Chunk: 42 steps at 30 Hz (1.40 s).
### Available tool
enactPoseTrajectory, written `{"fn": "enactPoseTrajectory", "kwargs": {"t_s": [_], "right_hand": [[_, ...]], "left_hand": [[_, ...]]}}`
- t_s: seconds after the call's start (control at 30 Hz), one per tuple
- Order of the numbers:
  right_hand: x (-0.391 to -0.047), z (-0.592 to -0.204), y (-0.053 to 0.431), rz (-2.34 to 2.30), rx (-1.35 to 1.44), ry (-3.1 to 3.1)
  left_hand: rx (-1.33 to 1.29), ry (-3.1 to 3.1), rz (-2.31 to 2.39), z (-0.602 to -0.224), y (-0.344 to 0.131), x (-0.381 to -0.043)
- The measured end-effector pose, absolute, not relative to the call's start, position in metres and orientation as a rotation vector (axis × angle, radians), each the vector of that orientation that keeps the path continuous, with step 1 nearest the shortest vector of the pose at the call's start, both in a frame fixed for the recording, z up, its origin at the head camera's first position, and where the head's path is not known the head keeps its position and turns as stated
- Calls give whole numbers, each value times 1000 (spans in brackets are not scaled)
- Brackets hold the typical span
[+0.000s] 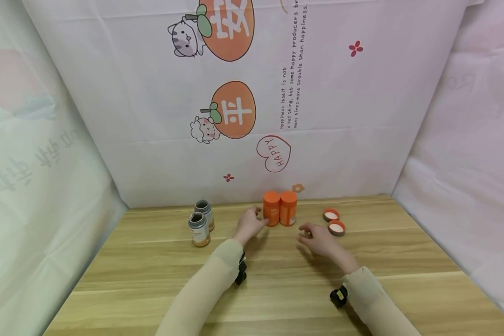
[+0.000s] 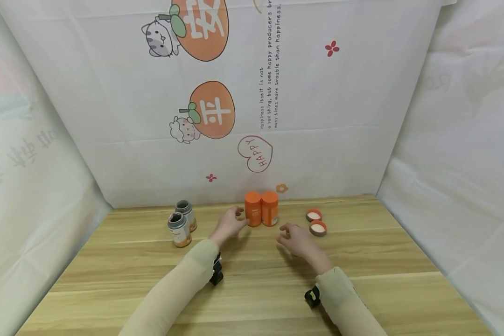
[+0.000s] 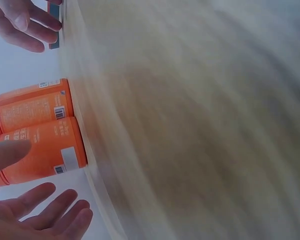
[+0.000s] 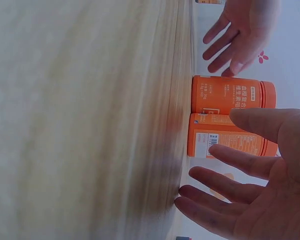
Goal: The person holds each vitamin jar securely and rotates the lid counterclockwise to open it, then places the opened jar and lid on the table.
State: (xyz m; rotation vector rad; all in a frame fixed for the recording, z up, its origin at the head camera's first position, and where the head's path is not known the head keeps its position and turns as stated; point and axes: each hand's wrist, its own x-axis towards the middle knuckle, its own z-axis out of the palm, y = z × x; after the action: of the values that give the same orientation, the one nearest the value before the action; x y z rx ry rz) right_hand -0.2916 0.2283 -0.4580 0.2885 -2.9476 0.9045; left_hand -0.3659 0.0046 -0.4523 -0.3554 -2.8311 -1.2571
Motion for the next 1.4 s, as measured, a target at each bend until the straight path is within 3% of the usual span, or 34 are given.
{"fn": "enactPoseTrajectory", "kwargs": {"t_s": [1.4], "right_hand": [[-293,-457,229,923,263,-2960]], "left_hand": [[-246,-2717,-1479,-468,24,-389]]}}
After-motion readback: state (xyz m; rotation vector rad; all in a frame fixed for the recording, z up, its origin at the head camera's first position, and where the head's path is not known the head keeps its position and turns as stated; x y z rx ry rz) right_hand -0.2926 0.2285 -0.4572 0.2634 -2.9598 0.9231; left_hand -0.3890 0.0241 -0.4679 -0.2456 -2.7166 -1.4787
